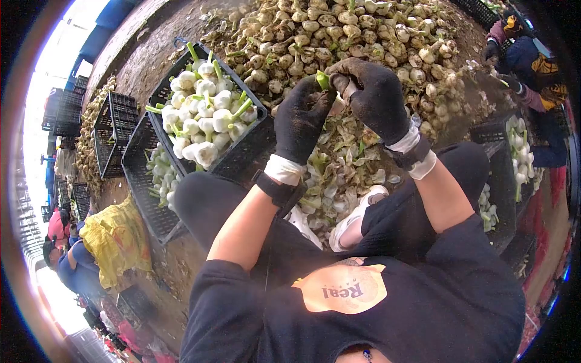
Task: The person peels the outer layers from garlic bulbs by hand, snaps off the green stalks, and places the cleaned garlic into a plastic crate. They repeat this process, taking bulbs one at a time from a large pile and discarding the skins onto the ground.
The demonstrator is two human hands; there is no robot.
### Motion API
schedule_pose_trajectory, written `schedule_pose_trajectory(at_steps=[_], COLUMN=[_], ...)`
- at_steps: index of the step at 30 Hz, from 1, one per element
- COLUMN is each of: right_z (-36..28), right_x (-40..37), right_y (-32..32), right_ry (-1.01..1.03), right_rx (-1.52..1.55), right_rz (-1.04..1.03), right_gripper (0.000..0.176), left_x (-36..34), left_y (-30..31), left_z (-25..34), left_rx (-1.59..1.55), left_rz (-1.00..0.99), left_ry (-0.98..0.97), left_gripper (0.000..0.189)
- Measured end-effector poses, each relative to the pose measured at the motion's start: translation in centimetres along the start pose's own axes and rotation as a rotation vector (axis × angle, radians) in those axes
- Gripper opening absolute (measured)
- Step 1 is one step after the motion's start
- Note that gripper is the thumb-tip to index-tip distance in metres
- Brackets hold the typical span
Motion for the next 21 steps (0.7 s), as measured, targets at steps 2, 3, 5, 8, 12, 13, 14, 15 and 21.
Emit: schedule_pose_trajectory(at_steps=[2, 3, 5, 8, 12, 13, 14, 15, 21], right_z=[0.0, -0.2, -0.2, 1.8, 5.0, 4.9, 4.9, 7.1, 1.8], right_x=[-0.1, -0.3, -0.5, -0.7, -0.7, -0.7, -0.8, -1.1, 0.8], right_y=[-0.2, -0.4, -0.8, -1.5, -1.6, -1.5, -1.4, -2.0, -1.1], right_ry=[0.043, 0.043, 0.045, -0.137, -0.664, -0.702, -0.741, -0.274, 0.037], right_rx=[-0.107, -0.138, -0.170, -0.009, 0.568, 0.656, 0.743, 0.384, 0.103], right_rz=[-0.003, 0.003, 0.006, 0.027, 0.092, 0.081, 0.072, 0.038, 0.236], right_gripper=[0.016, 0.015, 0.014, 0.017, 0.027, 0.027, 0.027, 0.028, 0.015], left_x=[0.3, 0.4, 0.3, 0.1, 0.5, 0.6, 0.8, 0.8, 0.1], left_y=[0.6, 0.8, 0.9, 1.3, 1.4, 1.7, 2.1, 2.3, 2.3], left_z=[0.7, 1.0, 1.1, 2.6, 2.7, 2.8, 3.1, 3.3, 3.1], left_rx=[0.072, 0.142, 0.173, 0.280, 0.091, 0.092, 0.097, 0.101, 0.128], left_rz=[0.015, 0.030, 0.043, 0.059, 0.164, 0.169, 0.160, 0.149, 0.141], left_ry=[-0.048, -0.095, -0.138, -0.221, -0.347, -0.348, -0.336, -0.323, -0.227], left_gripper=[0.028, 0.029, 0.029, 0.028, 0.030, 0.030, 0.032, 0.034, 0.029])
Point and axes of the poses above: each hand's wrist, its own x-axis towards the middle knuckle, its own y-axis out of the back of the hand, z = x × y, the point moved 3 cm from there along x, towards the middle knuckle, and after that the axes turned 3 degrees about x, right-handed, at the moved point
